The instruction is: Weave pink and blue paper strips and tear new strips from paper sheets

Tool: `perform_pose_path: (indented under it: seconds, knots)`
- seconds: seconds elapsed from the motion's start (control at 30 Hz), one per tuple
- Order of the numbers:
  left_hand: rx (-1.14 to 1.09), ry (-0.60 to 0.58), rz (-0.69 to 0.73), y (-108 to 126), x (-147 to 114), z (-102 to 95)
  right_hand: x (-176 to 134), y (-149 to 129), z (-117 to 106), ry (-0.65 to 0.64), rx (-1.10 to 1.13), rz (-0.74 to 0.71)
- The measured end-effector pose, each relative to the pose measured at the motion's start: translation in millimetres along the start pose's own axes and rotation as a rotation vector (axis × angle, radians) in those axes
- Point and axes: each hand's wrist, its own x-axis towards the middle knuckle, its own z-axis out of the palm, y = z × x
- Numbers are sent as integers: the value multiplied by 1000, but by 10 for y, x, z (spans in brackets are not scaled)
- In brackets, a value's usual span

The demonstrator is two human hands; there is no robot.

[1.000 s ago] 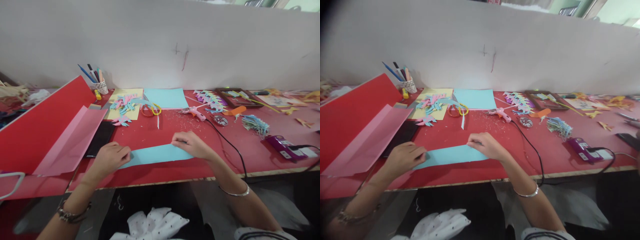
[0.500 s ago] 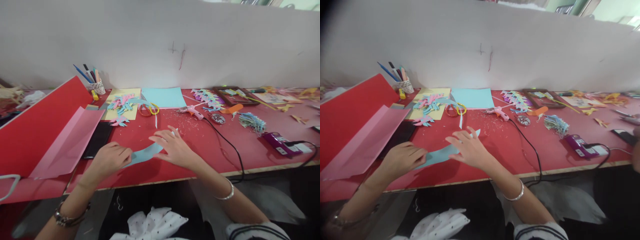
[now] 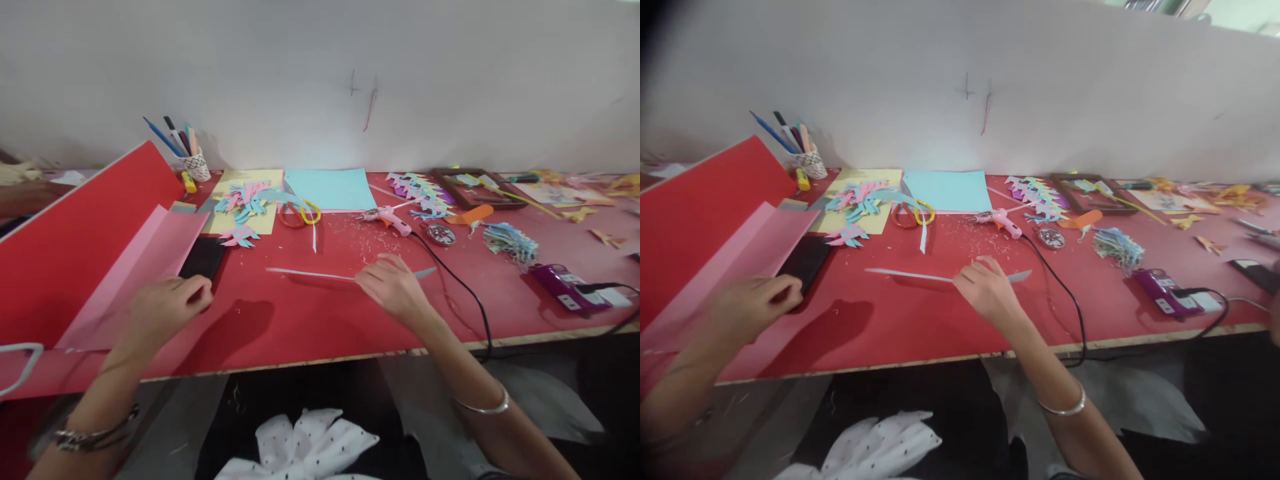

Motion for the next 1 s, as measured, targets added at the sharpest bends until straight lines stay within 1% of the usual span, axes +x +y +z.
perform_pose_path:
  seconds: [0.03, 0.1, 0.2, 0.27, 0.37, 0.47, 0.53, 0.67, 0.83, 0.9, 1.0]
  knots:
    - [-18, 7, 6, 59, 24, 22, -24, -51, 45, -4, -18, -7]
    - [-91, -21, 86, 242, 94, 97, -65, -172, 144, -45, 9, 11]
    - [-223, -207, 163, 537, 204, 271, -111, -307, 253, -169, 124, 158]
    - [-239, -300, 188, 668, 248, 402, -125, -332, 281, -225, 187, 237]
    - [-197, -384, 165, 747, 270, 550, -111, -311, 278, -258, 213, 299]
    - [-162, -434, 121, 757, 281, 589, -78, -291, 250, -301, 210, 315]
    - [-163, -458, 104, 760, 295, 569, -61, -293, 230, -308, 210, 311]
    - [-165, -482, 106, 773, 323, 518, -47, -309, 217, -264, 240, 317]
    - [-198, -499, 88, 771, 330, 523, -38, -289, 259, -226, 258, 336]
    - [-189, -471, 109, 765, 331, 533, -24, -268, 276, -208, 246, 332]
    - [-165, -394, 173, 759, 338, 526, 14, -234, 272, -195, 234, 331]
